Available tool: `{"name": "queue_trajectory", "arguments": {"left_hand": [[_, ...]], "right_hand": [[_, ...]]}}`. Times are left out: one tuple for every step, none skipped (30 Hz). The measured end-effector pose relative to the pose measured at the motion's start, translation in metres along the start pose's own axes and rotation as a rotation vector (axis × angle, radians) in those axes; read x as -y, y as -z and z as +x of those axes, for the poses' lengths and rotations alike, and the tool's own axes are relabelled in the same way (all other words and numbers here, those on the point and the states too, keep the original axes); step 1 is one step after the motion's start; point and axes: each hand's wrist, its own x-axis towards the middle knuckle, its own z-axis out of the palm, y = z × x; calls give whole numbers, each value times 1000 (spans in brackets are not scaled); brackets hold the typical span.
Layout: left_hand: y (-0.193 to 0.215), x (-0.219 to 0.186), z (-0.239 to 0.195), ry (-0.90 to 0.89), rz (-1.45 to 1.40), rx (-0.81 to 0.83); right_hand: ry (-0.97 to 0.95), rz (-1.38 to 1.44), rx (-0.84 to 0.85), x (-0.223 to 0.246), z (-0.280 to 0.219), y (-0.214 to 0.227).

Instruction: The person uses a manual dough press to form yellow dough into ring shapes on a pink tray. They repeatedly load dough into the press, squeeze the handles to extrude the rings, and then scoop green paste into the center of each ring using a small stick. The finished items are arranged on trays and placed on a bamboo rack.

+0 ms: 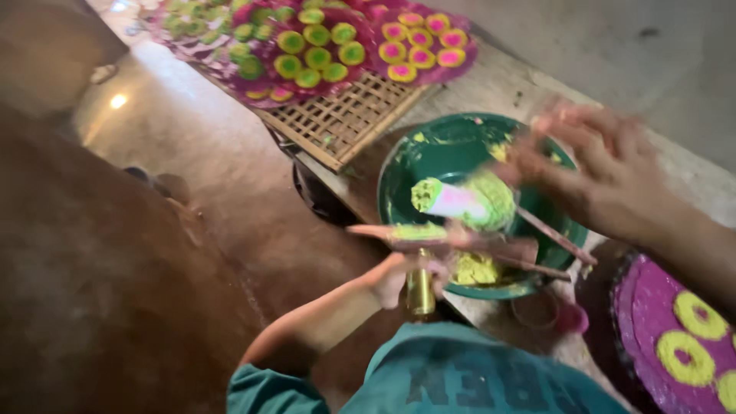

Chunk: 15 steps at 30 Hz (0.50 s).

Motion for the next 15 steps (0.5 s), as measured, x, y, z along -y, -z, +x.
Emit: {"name": "queue_trajectory", "arguments": {"left_hand": [[13,5,4,-89,53,-131],[26,10,10,-199,158,-269],[40,15,19,-320,267,-403],[56,14,22,-393,553,-470],[68,12,30,-482,847,-526],[74,15,36,-569,877,-539],[80,18,39,-659,908,-562],[84,22,42,-749,938,-583],[86,27,45,-760,956,-608],[87,33,47,-771,973,-634],[88,36,47,-777,997,-661],[89,38,48,-783,984,-673],[86,42,50,-796,968,-680],[82,46,52,-809,952,-687],[80,47,54,-784,935,-693]], "right_hand": [[-185,218,53,11,-4,-12],[-376,432,104,28,-8,-31],[-449,470,341,42,-13,-53],[-520,507,580,59,-20,-73],[-540,387,789,73,-29,-89],[-558,390,985,82,-39,-102],[-564,396,1180,87,-50,-112],[-584,418,1100,89,-60,-119],[-599,443,1020,88,-68,-125],[-614,466,939,83,-76,-128],[-642,503,986,77,-80,-132],[-671,539,1032,67,-82,-135],[-703,567,1075,55,-84,-132],[-725,524,1099,44,-85,-130],[-748,482,1121,35,-83,-130]]}}
